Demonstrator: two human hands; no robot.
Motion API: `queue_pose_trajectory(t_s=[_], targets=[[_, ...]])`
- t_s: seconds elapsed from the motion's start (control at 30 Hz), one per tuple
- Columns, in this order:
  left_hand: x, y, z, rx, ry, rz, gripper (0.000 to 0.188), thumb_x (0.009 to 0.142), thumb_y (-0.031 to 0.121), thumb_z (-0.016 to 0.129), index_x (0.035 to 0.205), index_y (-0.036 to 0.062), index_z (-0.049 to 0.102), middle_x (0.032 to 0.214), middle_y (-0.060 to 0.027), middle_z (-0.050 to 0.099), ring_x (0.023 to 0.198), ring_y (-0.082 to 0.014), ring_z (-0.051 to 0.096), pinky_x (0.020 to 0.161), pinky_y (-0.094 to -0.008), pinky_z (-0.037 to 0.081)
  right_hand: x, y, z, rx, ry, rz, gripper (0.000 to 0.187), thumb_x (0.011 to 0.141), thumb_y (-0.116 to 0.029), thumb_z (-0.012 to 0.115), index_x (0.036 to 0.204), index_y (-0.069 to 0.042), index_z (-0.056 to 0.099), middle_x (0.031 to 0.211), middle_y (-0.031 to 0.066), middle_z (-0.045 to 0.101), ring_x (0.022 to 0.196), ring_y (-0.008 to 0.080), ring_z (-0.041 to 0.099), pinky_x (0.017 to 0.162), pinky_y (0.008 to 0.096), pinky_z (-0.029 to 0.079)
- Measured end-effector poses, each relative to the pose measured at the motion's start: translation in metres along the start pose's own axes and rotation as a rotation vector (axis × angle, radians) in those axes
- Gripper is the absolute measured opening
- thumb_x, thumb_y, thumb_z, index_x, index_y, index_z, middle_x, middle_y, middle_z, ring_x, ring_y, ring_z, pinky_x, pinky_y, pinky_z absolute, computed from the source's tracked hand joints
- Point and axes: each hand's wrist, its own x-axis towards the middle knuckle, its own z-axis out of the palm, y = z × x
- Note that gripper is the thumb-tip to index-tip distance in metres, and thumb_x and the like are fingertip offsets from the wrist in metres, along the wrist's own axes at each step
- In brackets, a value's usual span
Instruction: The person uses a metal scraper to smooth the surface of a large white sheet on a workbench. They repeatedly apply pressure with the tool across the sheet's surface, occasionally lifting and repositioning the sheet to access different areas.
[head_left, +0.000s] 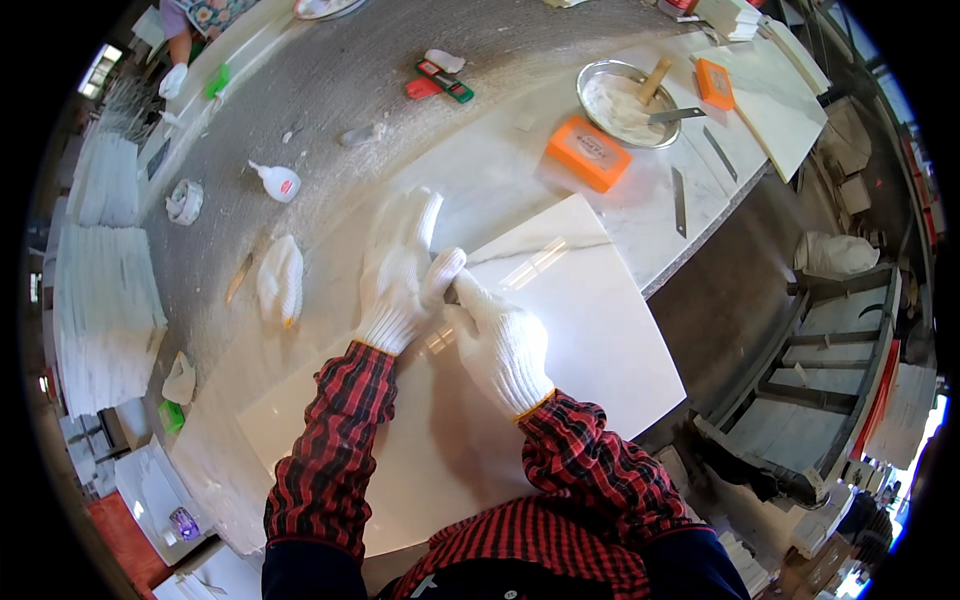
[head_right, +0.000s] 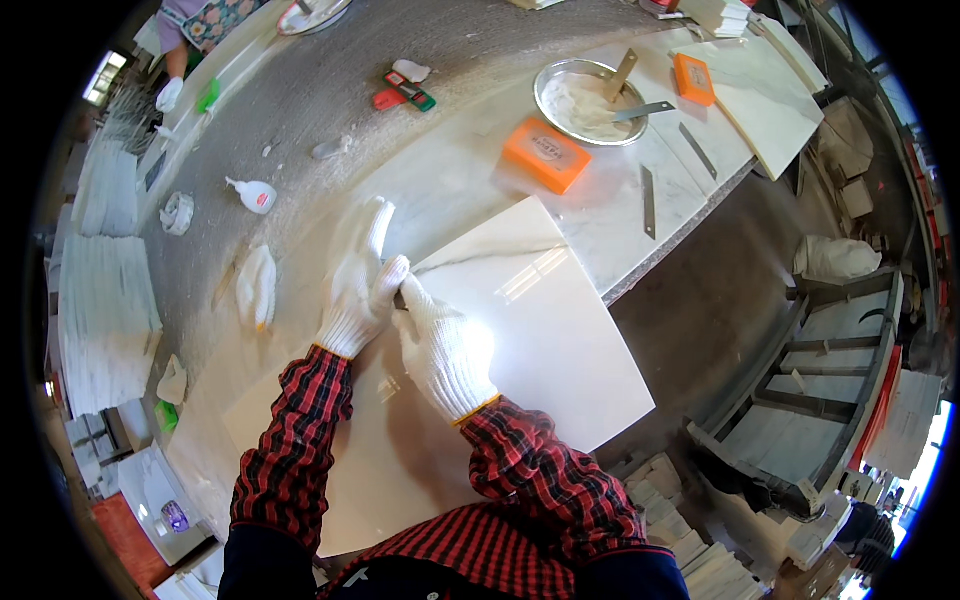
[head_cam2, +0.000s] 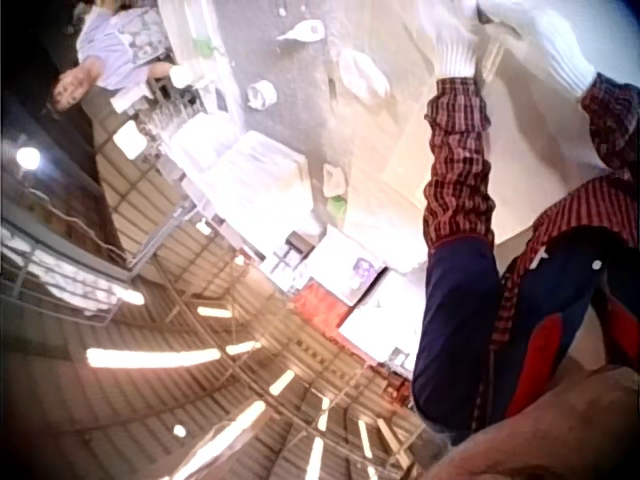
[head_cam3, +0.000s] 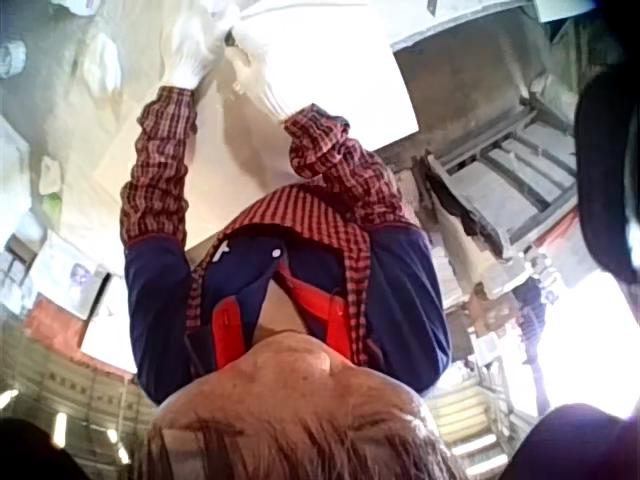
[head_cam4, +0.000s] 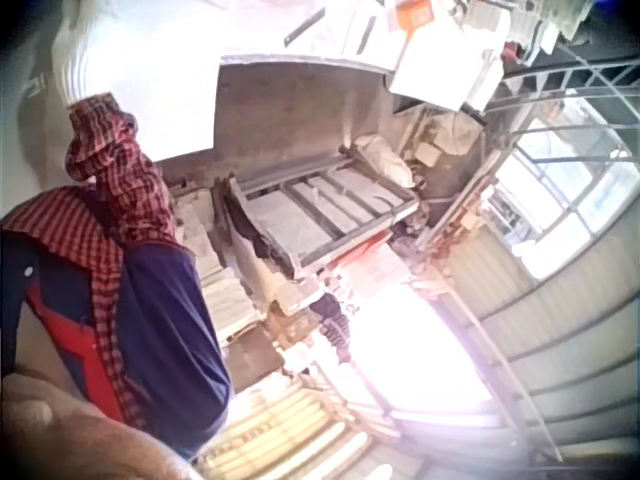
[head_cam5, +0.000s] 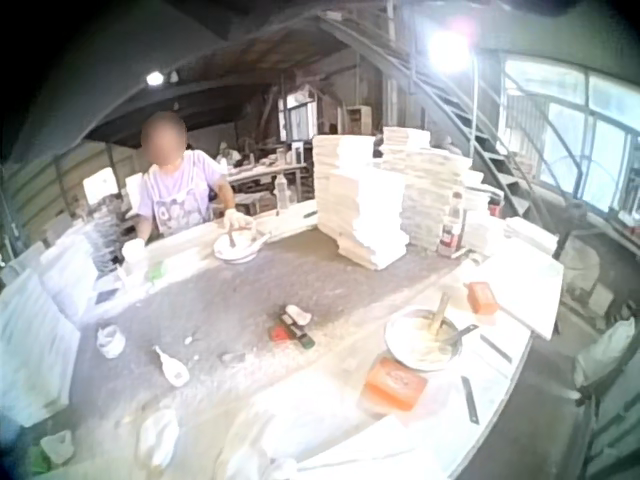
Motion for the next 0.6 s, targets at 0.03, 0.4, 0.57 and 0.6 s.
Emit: queue_pose_trajectory(t_s=[0.03,0.4,0.57,0.6], targets=[[0.000,-0.001,0.002,-0.005,-0.008,-0.011,0.073,0.103,0.048,0.047,0.156,-0.0010,0.040,0.161,-0.0234,0.042,0.151,-0.0446,0.033,0.125,-0.0487,0.026,0.000,0.000,-0.001,0.016,0.004,0.001,0.025,0.094,-0.017,0.064,0.118,-0.013,0.065,0.086,0.0184,0.070,0.079,0.0401,0.069,0.068,0.0484,0.052],[-0.004,-0.004,0.006,0.156,0.029,0.088,0.065,0.106,0.047,0.049,0.156,0.0057,0.044,0.160,-0.0190,0.044,0.151,-0.0422,0.035,0.125,-0.0507,0.027,0.002,0.023,-0.071,-0.337,0.131,0.081,0.038,0.097,-0.024,0.062,0.135,-0.021,0.066,0.085,0.0153,0.071,0.075,0.0373,0.069,0.066,0.0484,0.053],[-0.002,-0.002,0.007,0.168,0.031,0.091,0.063,0.106,0.044,0.051,0.156,0.0069,0.045,0.159,-0.0189,0.046,0.150,-0.0421,0.037,0.124,-0.0504,0.028,0.028,0.060,-0.075,-0.512,0.270,0.017,0.043,0.095,-0.025,0.066,0.138,-0.026,0.066,0.097,0.0155,0.075,0.085,0.0386,0.071,0.073,0.0468,0.056],[-0.001,-0.002,0.008,0.160,0.035,0.092,0.063,0.106,0.044,0.051,0.156,0.0067,0.045,0.159,-0.0190,0.046,0.150,-0.0422,0.037,0.124,-0.0505,0.028,0.031,0.056,-0.073,-0.534,0.266,0.031,0.042,0.095,-0.027,0.066,0.137,-0.025,0.067,0.099,0.0154,0.075,0.087,0.0390,0.071,0.074,0.0461,0.056]])
